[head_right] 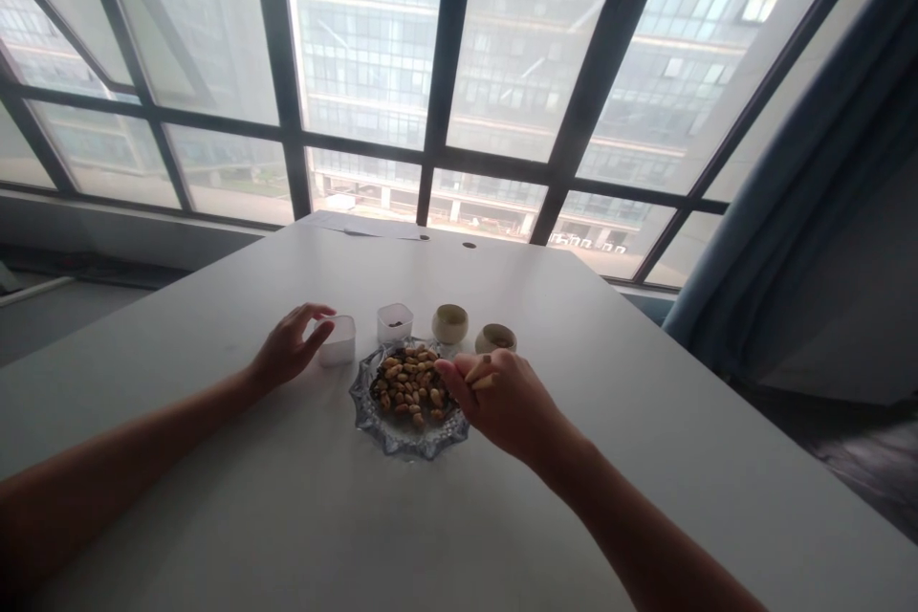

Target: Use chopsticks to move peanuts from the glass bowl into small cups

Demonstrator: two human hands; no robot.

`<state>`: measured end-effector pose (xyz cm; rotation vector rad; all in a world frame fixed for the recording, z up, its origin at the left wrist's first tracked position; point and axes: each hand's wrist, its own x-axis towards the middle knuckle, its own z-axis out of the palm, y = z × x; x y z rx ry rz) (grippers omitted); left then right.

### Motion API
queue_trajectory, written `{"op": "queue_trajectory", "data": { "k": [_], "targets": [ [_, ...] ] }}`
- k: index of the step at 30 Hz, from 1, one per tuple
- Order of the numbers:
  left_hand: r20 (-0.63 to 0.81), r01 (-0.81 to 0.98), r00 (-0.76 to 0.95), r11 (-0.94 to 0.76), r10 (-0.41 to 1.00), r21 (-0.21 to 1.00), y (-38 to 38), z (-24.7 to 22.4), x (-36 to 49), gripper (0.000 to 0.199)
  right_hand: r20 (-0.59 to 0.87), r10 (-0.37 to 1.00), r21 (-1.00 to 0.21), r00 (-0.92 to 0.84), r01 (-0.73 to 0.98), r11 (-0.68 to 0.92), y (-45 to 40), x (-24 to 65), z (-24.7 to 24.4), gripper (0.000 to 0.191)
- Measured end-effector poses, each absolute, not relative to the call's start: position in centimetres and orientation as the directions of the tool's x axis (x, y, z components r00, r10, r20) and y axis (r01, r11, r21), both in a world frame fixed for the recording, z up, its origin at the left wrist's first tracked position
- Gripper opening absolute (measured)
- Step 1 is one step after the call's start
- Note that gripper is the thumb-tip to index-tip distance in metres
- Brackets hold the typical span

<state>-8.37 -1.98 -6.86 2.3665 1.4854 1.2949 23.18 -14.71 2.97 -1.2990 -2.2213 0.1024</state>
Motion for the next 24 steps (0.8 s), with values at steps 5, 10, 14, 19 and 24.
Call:
{"op": "queue_trajectory", "data": {
  "k": [5,10,14,19,24],
  "targets": [
    [0.603,0.703,0.191,-0.536,0.774,0.466,-2.3,-6.8,-8.2,0.049,0.438,0.863,-0.584,-0.249,0.651,0.485,-13.7,24.6,3.8,0.060],
    [0.592,0.705,0.202,-0.536,0.780,0.465,-2.4,-6.9,-8.2,0.051,0.326,0.917,-0.922,0.230,0.292,0.254,-10.4,27.3,2.3,0.065],
    [0.599,0.705,0.214,-0.546,0.772,0.452,-2.4,-7.0,-8.1,0.053,0.136,0.917,-0.971,0.374,-0.134,0.198,-9.3,27.6,-0.8,0.062],
    [0.570,0.710,0.244,-0.545,0.784,0.446,-2.4,-7.2,-8.1,0.060,-0.001,0.907,-0.930,0.421,-0.334,0.154,-10.4,26.7,-4.2,0.056],
    [0.538,0.731,0.245,-0.518,0.806,0.443,-2.2,-7.4,-8.1,0.071,-0.009,0.903,-0.913,0.429,-0.373,0.168,-11.0,26.4,-5.6,0.057]
  ]
}}
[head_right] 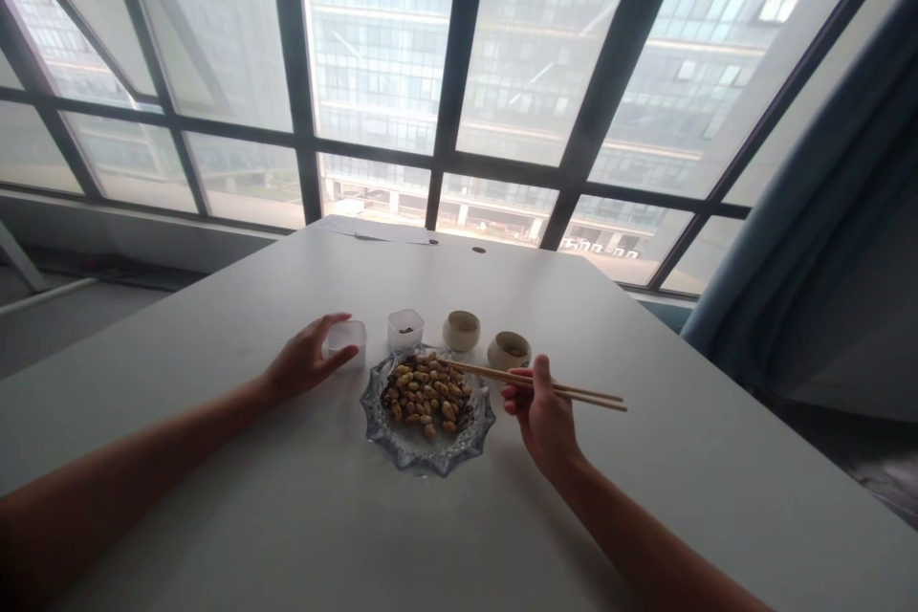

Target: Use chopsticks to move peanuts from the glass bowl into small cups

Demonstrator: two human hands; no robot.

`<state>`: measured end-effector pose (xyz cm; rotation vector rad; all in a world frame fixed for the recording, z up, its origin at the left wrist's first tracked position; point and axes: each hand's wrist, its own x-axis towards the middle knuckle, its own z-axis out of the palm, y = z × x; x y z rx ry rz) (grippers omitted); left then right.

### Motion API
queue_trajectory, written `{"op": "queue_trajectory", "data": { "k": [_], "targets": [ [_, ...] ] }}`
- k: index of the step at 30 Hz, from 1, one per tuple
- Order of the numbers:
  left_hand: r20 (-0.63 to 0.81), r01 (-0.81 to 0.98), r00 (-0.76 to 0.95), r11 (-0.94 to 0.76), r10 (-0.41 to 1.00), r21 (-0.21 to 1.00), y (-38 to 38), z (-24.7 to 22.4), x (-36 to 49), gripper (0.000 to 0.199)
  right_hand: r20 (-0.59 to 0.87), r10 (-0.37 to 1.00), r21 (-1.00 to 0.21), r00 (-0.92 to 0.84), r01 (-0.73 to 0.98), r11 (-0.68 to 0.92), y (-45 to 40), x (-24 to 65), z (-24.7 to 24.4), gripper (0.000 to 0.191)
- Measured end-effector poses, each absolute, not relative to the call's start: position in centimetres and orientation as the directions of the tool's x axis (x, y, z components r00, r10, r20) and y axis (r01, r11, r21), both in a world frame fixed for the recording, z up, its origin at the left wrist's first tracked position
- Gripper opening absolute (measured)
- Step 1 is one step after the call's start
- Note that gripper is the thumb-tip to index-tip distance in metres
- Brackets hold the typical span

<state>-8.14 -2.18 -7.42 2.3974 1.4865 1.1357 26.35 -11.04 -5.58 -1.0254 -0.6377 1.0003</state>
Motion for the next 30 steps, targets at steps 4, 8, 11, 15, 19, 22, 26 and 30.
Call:
{"op": "queue_trajectory", "data": {
  "k": [4,8,11,15,19,22,26,30],
  "targets": [
    [0.504,0.753,0.250,-0.494,0.827,0.436,-2.0,-7.6,-8.2,0.077,-0.004,0.895,-0.911,0.446,-0.371,0.181,-11.3,26.2,-5.8,0.060],
    [0.469,0.778,0.238,-0.456,0.850,0.432,-2.2,-7.4,-8.1,0.078,-0.011,0.893,-0.911,0.449,-0.374,0.177,-11.7,26.0,-5.8,0.061],
    [0.443,0.794,0.229,-0.430,0.866,0.429,-2.5,-7.1,-8.0,0.077,-0.005,0.900,-0.911,0.435,-0.373,0.175,-11.8,25.9,-5.8,0.061],
    [0.432,0.800,0.222,-0.416,0.874,0.432,-2.6,-6.9,-7.9,0.077,0.085,0.899,-0.928,0.429,-0.294,0.228,-11.7,25.9,-6.4,0.059],
    [0.449,0.790,0.230,-0.435,0.863,0.432,-2.5,-7.0,-8.0,0.074,0.443,0.831,-0.887,0.337,0.032,0.460,-12.4,26.3,-6.4,0.048],
    [0.451,0.786,0.234,-0.441,0.861,0.434,-2.5,-7.0,-8.0,0.071,0.797,0.602,-0.543,-0.055,0.372,0.753,-13.4,26.8,-5.2,0.030],
    [0.454,0.786,0.230,-0.439,0.861,0.435,-2.5,-7.1,-7.9,0.070,0.788,0.198,0.047,-0.584,0.377,0.925,-14.2,26.9,-3.5,0.028],
    [0.477,0.776,0.227,-0.453,0.849,0.439,-2.4,-7.3,-8.0,0.067,0.737,0.122,0.153,-0.664,0.341,0.928,-14.3,26.6,-3.0,0.033]
  ]
}}
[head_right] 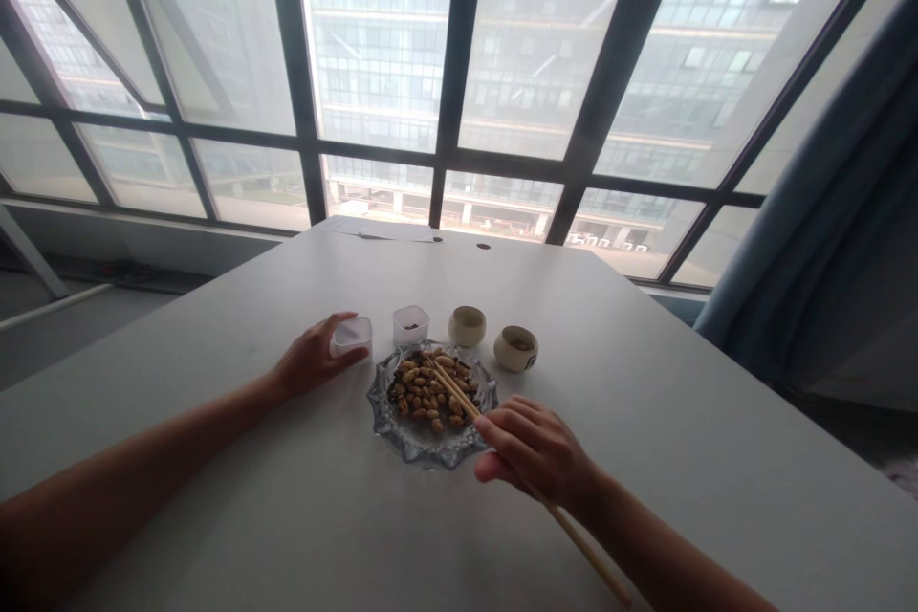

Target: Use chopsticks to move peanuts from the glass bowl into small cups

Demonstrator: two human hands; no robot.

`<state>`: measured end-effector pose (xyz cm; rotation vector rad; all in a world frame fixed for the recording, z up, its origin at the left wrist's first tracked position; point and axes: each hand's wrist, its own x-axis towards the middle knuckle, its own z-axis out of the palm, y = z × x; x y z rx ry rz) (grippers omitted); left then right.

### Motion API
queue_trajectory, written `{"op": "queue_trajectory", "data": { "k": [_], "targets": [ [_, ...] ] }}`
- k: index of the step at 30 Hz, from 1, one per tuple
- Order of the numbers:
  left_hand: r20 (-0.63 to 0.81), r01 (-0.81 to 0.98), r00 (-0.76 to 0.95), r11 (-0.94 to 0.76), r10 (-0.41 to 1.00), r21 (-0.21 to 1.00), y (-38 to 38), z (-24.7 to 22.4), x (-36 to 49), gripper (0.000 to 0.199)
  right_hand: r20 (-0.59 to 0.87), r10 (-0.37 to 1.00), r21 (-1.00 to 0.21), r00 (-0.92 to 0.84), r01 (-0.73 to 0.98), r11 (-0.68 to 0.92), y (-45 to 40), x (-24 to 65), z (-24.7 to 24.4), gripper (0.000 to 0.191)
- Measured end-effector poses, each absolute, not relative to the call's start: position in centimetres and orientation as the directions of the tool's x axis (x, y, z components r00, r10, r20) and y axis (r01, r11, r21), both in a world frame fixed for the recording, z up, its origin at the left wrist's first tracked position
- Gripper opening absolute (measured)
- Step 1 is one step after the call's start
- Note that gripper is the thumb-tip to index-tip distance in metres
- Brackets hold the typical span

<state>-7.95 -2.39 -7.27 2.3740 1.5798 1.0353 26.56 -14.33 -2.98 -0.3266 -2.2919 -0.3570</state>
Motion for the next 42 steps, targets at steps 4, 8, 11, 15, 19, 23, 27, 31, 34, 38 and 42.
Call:
{"op": "queue_trajectory", "data": {
  "k": [4,8,11,15,19,23,27,31,34,38,42],
  "targets": [
    [0.600,0.733,0.239,-0.547,0.764,0.405,-2.5,-7.3,-7.9,0.060,0.750,0.188,0.067,-0.634,0.356,0.932,-14.3,26.8,-3.3,0.030],
    [0.694,0.686,0.277,-0.642,0.665,0.341,-2.8,-7.2,-7.9,0.052,0.722,0.313,-0.061,-0.617,0.394,0.917,-14.3,27.2,-3.8,0.026],
    [0.696,0.691,0.283,-0.644,0.659,0.329,-2.7,-7.2,-7.9,0.051,0.727,0.337,-0.101,-0.599,0.392,0.914,-14.2,27.3,-4.0,0.027],
    [0.642,0.750,0.258,-0.569,0.722,0.339,-2.6,-7.3,-7.9,0.061,0.754,0.314,-0.081,-0.577,0.393,0.916,-14.2,27.2,-4.1,0.027],
    [0.569,0.796,0.228,-0.488,0.790,0.358,-2.6,-7.3,-7.9,0.073,0.759,0.318,-0.075,-0.568,0.409,0.909,-14.4,27.0,-3.9,0.027],
    [0.566,0.810,0.241,-0.484,0.789,0.330,-2.8,-6.8,-8.3,0.077,0.797,0.482,-0.332,-0.365,0.402,0.853,-14.8,26.3,-4.1,0.029],
    [0.603,0.786,0.292,-0.545,0.742,0.290,-2.9,-4.8,-7.9,0.071,0.597,0.771,-0.802,0.222,0.210,0.560,-14.2,25.4,-4.7,0.045],
    [0.547,0.803,0.317,-0.526,0.775,0.281,-2.5,-2.3,-5.3,0.063,0.261,0.852,-0.921,0.454,-0.147,0.360,-12.5,25.5,-5.4,0.056],
    [0.459,0.811,0.394,-0.536,0.796,0.233,-1.5,-1.1,-2.7,0.066,0.147,0.869,-0.924,0.472,-0.248,0.290,-11.8,25.9,-5.8,0.059],
    [0.251,0.847,0.417,-0.474,0.873,0.239,0.2,-0.6,-0.2,0.072,0.129,0.881,-0.928,0.455,-0.259,0.269,-11.8,25.9,-6.1,0.059],
    [0.175,0.854,0.414,-0.448,0.893,0.266,0.9,-0.7,0.9,0.073,0.140,0.889,-0.930,0.436,-0.251,0.269,-12.0,25.9,-6.2,0.058]
  ]
}}
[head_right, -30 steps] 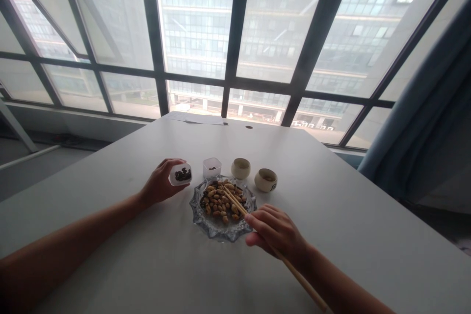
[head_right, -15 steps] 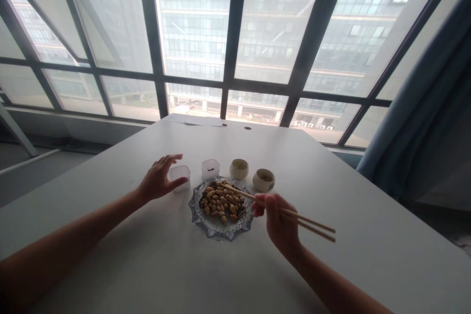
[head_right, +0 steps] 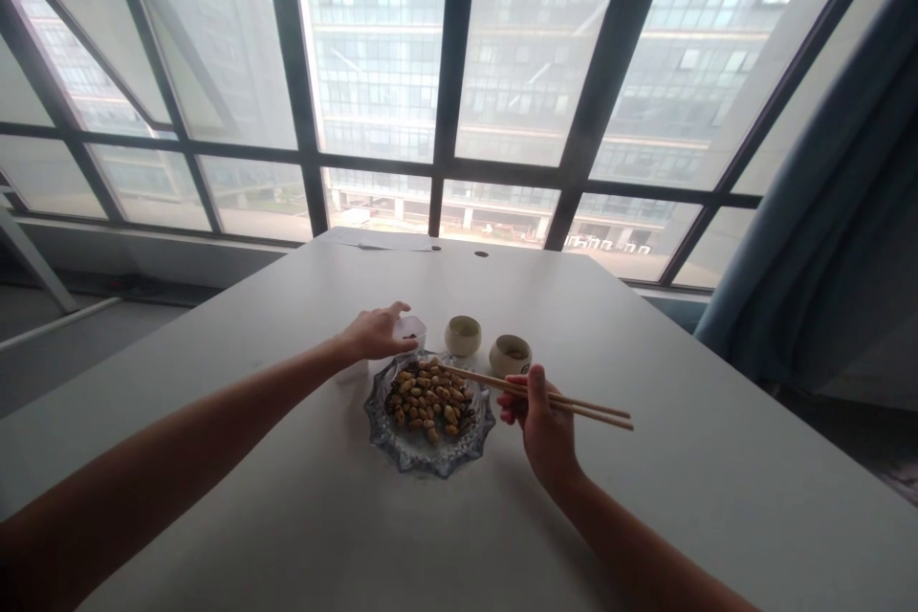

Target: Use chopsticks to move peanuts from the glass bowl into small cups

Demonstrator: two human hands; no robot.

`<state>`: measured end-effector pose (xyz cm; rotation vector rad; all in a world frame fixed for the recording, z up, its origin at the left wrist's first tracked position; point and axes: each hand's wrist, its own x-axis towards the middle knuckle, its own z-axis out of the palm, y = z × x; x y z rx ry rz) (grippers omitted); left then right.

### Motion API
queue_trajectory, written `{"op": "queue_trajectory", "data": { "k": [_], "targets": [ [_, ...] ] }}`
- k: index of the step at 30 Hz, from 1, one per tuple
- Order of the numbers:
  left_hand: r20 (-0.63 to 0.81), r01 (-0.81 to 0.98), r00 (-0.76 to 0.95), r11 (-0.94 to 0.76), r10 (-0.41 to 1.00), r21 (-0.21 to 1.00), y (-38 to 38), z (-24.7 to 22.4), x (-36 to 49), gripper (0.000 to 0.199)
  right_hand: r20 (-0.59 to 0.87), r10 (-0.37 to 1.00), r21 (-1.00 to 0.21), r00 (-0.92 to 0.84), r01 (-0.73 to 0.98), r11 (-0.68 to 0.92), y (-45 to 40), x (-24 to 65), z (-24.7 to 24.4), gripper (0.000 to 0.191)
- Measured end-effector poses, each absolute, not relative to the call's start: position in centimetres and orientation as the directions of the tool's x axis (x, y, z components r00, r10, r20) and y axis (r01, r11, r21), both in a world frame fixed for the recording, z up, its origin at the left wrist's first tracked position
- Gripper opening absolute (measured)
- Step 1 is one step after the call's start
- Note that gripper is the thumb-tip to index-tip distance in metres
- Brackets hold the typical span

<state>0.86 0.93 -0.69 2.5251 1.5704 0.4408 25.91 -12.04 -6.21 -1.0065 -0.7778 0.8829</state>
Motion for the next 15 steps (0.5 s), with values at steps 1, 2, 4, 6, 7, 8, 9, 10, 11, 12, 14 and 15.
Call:
{"op": "queue_trajectory", "data": {
  "k": [1,2,4,6,7,8,9,10,11,12,14,15],
  "targets": [
    [0.211,0.843,0.425,-0.470,0.880,0.263,0.9,-0.8,0.9,0.072,0.153,0.887,-0.930,0.436,-0.240,0.278,-12.1,26.0,-6.1,0.058],
    [0.265,0.828,0.443,-0.504,0.857,0.247,0.8,-0.8,0.9,0.072,0.178,0.882,-0.930,0.436,-0.220,0.296,-12.1,26.0,-5.9,0.058],
    [0.370,0.793,0.490,-0.580,0.789,0.186,0.5,-0.9,0.7,0.071,0.256,0.866,-0.922,0.430,-0.160,0.352,-12.1,26.1,-5.3,0.056],
    [0.420,0.766,0.527,-0.627,0.739,0.141,0.3,-1.0,0.5,0.070,0.349,0.839,-0.905,0.417,-0.082,0.417,-11.9,26.0,-4.4,0.054],
    [0.423,0.761,0.535,-0.634,0.731,0.135,0.2,-1.0,0.4,0.071,0.393,0.825,-0.894,0.407,-0.043,0.447,-11.6,25.8,-3.9,0.053],
    [0.421,0.759,0.538,-0.637,0.730,0.135,0.2,-1.0,0.3,0.071,0.432,0.810,-0.881,0.398,-0.006,0.473,-11.2,25.5,-3.4,0.053],
    [0.420,0.758,0.539,-0.638,0.730,0.137,0.2,-0.9,0.3,0.071,0.467,0.796,-0.868,0.385,0.028,0.496,-10.8,25.1,-3.0,0.053],
    [0.418,0.757,0.541,-0.639,0.730,0.138,0.2,-0.9,0.3,0.070,0.500,0.786,-0.854,0.363,0.055,0.518,-10.2,24.7,-2.6,0.054],
    [0.418,0.755,0.543,-0.641,0.729,0.138,0.2,-0.9,0.3,0.070,0.517,0.786,-0.847,0.339,0.071,0.527,-9.5,24.2,-2.4,0.053],
    [0.419,0.753,0.545,-0.644,0.726,0.137,0.3,-0.9,0.3,0.069,0.528,0.790,-0.843,0.311,0.084,0.531,-8.8,23.7,-2.2,0.053],
    [0.426,0.748,0.548,-0.649,0.720,0.135,0.3,-0.8,0.5,0.069,0.523,0.819,-0.852,0.234,0.109,0.513,-7.5,22.7,-1.9,0.054],
    [0.429,0.747,0.548,-0.651,0.718,0.134,0.3,-0.8,0.5,0.069,0.518,0.831,-0.855,0.203,0.123,0.503,-6.9,22.4,-1.7,0.054]
  ]
}}
